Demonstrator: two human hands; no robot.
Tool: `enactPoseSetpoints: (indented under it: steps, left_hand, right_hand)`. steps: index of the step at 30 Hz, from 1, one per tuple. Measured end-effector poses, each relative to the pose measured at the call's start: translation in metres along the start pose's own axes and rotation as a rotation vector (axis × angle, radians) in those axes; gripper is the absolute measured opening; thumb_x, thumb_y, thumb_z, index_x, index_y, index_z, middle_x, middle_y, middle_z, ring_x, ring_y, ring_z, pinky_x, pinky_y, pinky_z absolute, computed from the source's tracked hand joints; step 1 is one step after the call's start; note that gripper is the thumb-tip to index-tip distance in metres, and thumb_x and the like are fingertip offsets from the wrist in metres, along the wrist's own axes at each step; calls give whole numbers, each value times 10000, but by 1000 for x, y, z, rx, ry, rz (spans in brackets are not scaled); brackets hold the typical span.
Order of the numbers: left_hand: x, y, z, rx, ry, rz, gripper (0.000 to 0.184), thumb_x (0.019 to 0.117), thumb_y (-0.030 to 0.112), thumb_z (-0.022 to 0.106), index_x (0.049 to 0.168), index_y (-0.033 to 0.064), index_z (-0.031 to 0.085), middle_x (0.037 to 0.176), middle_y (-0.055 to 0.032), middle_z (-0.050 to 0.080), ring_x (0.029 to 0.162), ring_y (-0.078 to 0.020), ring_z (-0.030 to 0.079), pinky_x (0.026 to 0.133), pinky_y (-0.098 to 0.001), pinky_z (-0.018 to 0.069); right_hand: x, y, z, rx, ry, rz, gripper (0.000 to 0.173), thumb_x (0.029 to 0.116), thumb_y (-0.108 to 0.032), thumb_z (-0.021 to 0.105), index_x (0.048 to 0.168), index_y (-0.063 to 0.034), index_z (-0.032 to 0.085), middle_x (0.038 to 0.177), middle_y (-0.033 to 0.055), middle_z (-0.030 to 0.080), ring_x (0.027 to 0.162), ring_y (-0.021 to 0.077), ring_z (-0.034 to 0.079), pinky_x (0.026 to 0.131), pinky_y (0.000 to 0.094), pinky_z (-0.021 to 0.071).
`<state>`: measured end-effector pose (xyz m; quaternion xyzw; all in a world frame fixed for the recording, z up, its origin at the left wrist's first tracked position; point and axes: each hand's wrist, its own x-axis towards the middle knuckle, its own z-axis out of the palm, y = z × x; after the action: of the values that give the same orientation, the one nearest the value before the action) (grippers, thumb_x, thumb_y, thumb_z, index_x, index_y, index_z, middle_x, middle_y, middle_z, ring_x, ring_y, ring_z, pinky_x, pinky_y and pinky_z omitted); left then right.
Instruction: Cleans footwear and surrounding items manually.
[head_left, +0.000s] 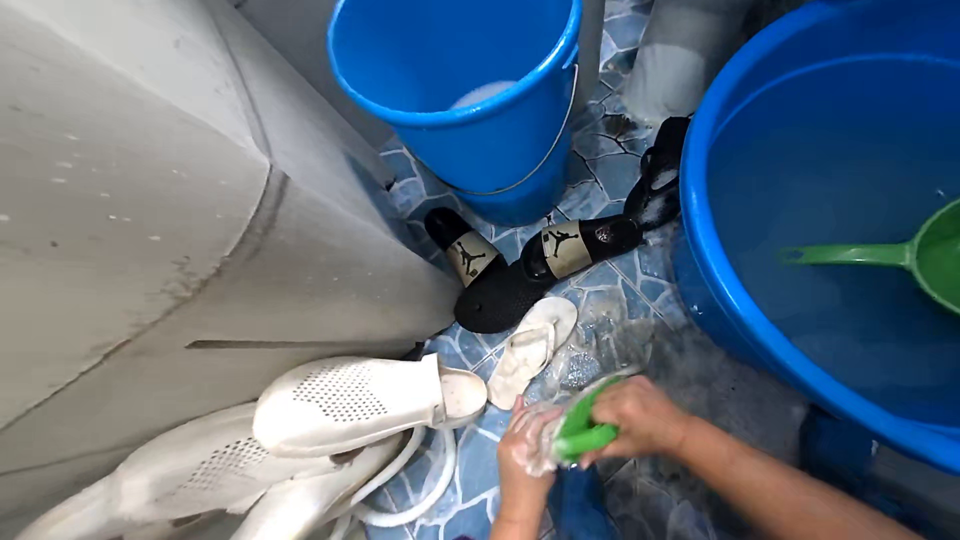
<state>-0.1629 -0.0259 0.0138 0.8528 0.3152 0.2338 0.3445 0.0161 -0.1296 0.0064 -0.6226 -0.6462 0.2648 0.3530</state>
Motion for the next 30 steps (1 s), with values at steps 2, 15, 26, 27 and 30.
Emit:
enactPoseSetpoints:
  steps: [2, 15, 26, 27, 30]
  left_hand:
    - [2, 2, -11, 16, -17, 23, 220, 892, 99, 619, 897, -52, 779, 940, -179, 780, 959, -331, 761, 1042, -511, 515]
    - [-19, -10, -17, -64, 14, 35, 205, 867, 114, 663, 881, -60, 771, 930, -172, 777, 981, -275, 758, 1068, -436, 508]
    - [-20, -15, -16, -52, 2, 31, 230, 878, 132, 644, 863, -64, 764, 931, -174, 777, 982, -280, 759, 1067, -443, 506]
    - [-21, -17, -18, -55, -6, 24, 203, 869, 114, 652, 869, -47, 776, 931, -165, 780, 983, -294, 758, 1071, -457, 503]
    - [-24, -21, -16, -49, 0, 9, 179, 835, 89, 666, 872, -44, 779, 917, -163, 781, 975, -308, 761, 1069, -455, 503]
  right_hand:
    - [21, -20, 4, 23, 95, -228, 544, 881, -509, 709, 667, -19, 614, 616, 125, 613, 593, 288, 667, 528, 459, 536]
    - [-1, 1, -3, 33, -30, 164, 517, 884, -436, 766, 809, 71, 704, 768, 219, 708, 760, 376, 728, 711, 574, 579]
    - [11, -11, 0, 81, -92, 47, 500, 884, -418, 764, 779, 63, 682, 731, 209, 686, 727, 374, 716, 668, 572, 566]
    - [1, 8, -6, 54, -141, 207, 490, 897, -398, 767, 839, 85, 706, 792, 236, 706, 795, 400, 722, 747, 597, 564]
    - [-21, 57, -24, 13, -287, 658, 534, 928, -461, 746, 1016, 65, 722, 969, 255, 715, 983, 428, 687, 920, 628, 498]
